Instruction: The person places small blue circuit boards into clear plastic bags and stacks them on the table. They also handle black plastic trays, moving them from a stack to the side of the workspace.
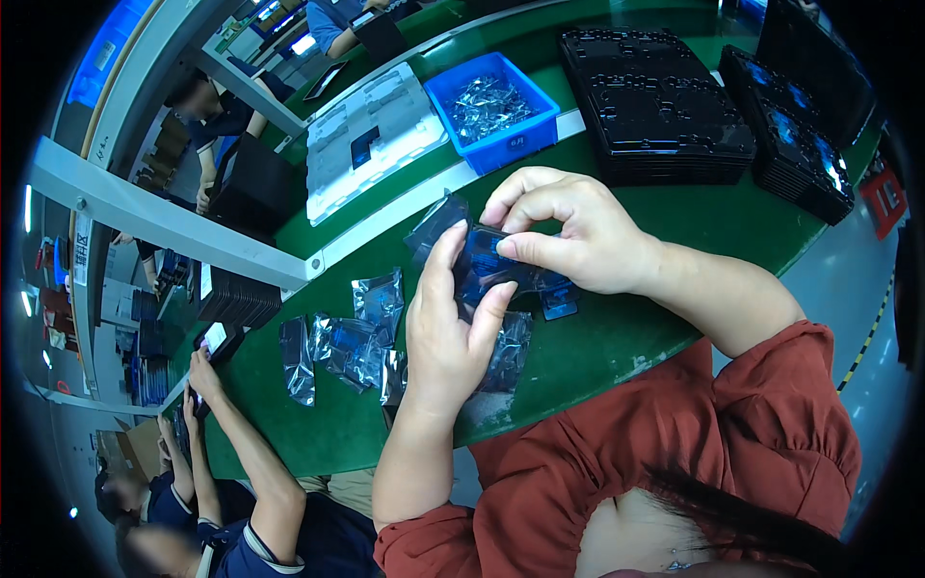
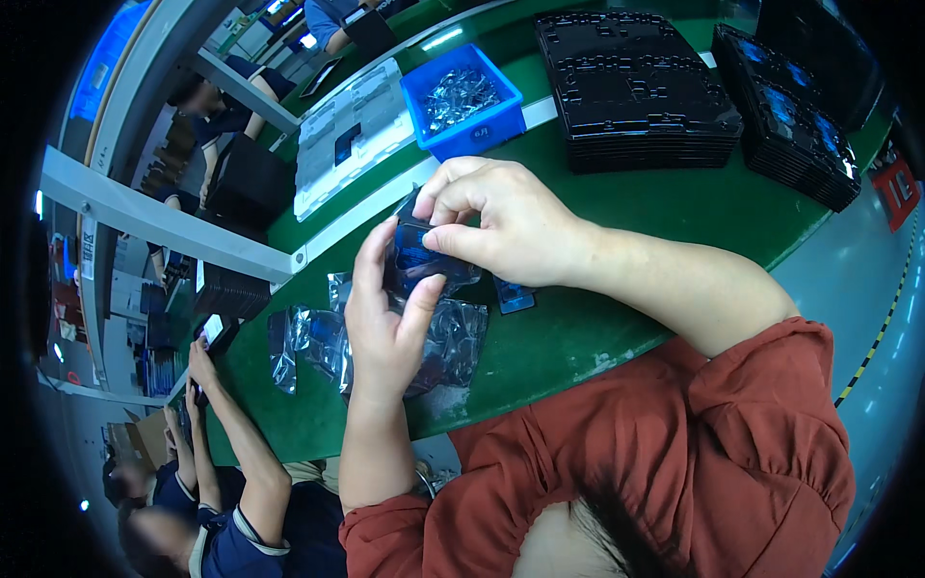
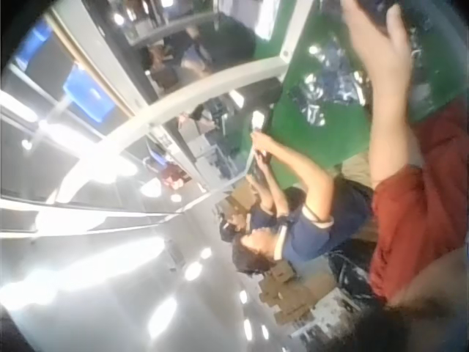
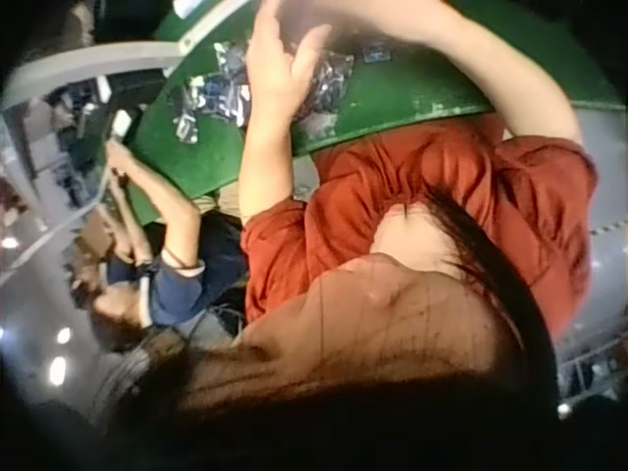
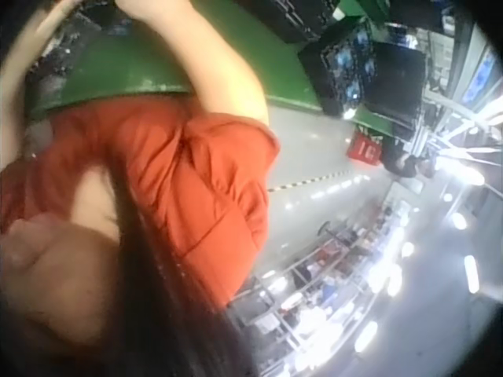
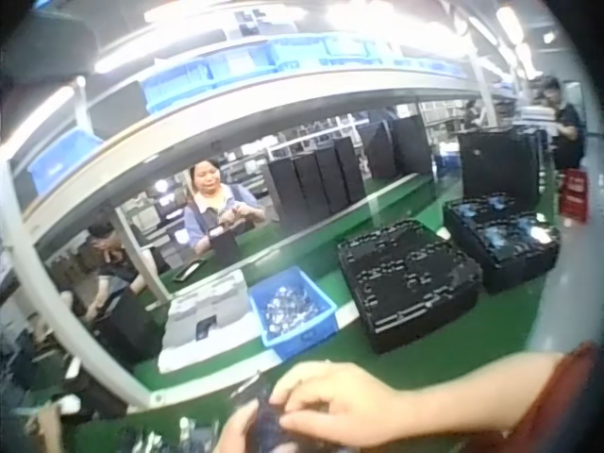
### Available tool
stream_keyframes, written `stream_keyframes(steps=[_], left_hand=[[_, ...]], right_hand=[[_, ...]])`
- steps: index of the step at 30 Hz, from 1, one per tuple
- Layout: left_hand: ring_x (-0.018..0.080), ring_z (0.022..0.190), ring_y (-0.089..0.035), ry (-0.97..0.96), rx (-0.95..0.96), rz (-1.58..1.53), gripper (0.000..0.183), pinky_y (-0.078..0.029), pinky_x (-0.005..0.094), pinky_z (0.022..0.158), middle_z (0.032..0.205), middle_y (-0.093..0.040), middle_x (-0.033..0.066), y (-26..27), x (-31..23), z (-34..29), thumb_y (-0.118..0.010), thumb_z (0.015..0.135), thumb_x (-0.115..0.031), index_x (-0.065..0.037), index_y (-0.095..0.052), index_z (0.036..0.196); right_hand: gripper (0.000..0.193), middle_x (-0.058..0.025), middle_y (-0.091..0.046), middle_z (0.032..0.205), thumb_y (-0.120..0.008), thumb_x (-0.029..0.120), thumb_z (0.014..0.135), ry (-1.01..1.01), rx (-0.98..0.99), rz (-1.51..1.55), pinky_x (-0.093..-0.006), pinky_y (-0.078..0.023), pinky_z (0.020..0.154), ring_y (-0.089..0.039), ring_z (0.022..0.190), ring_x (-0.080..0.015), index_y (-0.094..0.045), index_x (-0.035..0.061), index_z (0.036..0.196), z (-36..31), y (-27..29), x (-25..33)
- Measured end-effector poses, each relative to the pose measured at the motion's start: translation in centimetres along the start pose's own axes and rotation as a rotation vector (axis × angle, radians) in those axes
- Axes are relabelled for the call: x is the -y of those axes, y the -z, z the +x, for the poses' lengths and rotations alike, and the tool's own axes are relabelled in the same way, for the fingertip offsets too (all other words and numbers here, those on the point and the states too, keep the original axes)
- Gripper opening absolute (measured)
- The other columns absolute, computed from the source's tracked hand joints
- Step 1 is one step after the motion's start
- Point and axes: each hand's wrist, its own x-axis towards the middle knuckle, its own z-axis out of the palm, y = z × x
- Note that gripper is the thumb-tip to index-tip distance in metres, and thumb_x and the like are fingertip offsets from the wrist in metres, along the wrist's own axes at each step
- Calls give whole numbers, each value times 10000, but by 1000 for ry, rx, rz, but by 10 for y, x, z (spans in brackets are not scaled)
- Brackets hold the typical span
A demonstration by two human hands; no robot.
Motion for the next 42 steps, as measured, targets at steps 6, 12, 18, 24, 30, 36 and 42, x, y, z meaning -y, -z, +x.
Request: stream_keyframes(steps=[6,12,18,24,30,36,42], left_hand=[[366,923,-618,207,214,-88,731,-485,405,800,1054,-583,249,2,-1,3,-705,782,-246,31,-323,1339],[335,824,-652,206,270,22,927,-502,374,735,939,-633,198,0,-8,3,-745,722,-183,0,-164,1422],[215,750,-670,324,274,-81,861,-504,309,661,787,-634,108,9,0,3,-732,709,-109,-30,-238,1410],[141,711,-614,321,67,-166,729,-488,274,652,795,-579,83,28,7,2,-692,697,-37,-37,-374,1354],[142,720,-607,312,41,-115,719,-485,275,662,820,-576,86,33,1,1,-709,696,-56,-35,-395,1342],[156,710,-614,298,74,-108,720,-480,275,644,813,-576,88,30,-2,1,-718,696,-71,-40,-398,1341],[133,724,-596,272,123,-37,675,-476,263,673,824,-575,70,25,1,1,-705,700,-53,-44,-428,1316]], right_hand=[[142,-131,-610,1013,-679,136,747,167,83,-92,-356,-438,830,-586,922,-267,-638,1,766,-2,-3,-1],[138,-126,-613,1001,-660,140,765,56,138,-102,-358,-434,842,-588,912,-266,-629,7,744,-5,-5,-4],[171,-18,-615,796,-630,173,860,-285,-52,219,-251,-452,723,-560,769,-88,-663,6,841,13,26,-15],[215,-71,-595,630,-626,185,845,-669,383,-128,-291,-484,551,-592,595,-144,-649,-11,761,16,26,-27],[541,-230,-564,1115,-731,319,691,-110,458,-901,-406,-441,899,-542,1041,-353,-598,-82,1029,-1,8,-7],[785,-206,-524,1136,-771,300,617,-115,800,-832,-372,-428,933,-519,1064,-332,-462,-73,1234,-5,0,-10],[725,-192,-530,1063,-730,184,568,26,737,-783,-368,-441,905,-529,1010,-327,-498,-53,1212,11,12,-28]])
